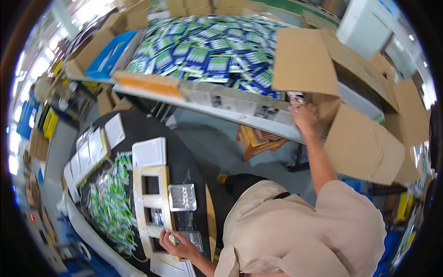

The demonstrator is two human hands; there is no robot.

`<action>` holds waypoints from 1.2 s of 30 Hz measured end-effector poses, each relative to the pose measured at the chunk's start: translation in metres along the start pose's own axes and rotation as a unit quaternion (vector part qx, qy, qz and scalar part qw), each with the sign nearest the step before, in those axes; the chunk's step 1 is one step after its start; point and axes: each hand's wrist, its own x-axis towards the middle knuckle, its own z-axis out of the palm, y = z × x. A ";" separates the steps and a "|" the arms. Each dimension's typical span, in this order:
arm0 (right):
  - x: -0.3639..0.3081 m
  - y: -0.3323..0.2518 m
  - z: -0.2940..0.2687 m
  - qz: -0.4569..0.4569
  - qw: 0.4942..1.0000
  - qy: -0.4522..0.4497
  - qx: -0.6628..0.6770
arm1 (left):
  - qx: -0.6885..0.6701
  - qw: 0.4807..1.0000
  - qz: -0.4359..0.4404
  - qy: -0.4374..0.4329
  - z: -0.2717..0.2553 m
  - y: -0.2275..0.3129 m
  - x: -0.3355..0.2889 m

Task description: The person places green cylindrical batteries into a three-compartment wooden jig, then covers each compartment with a white paper sheet. The person repeats this cycle multiple times, stacking the completed units on the table.

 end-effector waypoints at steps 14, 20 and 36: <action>-0.248 -0.347 -0.055 -0.799 0.509 -0.168 0.271 | 0.189 0.972 -0.129 0.055 -0.064 0.002 -0.042; -0.285 -0.349 -0.031 -0.949 0.210 -0.225 0.069 | 0.268 0.946 -0.178 0.029 -0.077 0.015 -0.051; -0.280 -0.350 -0.012 -0.924 0.194 -0.322 0.075 | 0.198 0.960 -0.127 -0.154 -0.063 -0.120 -0.051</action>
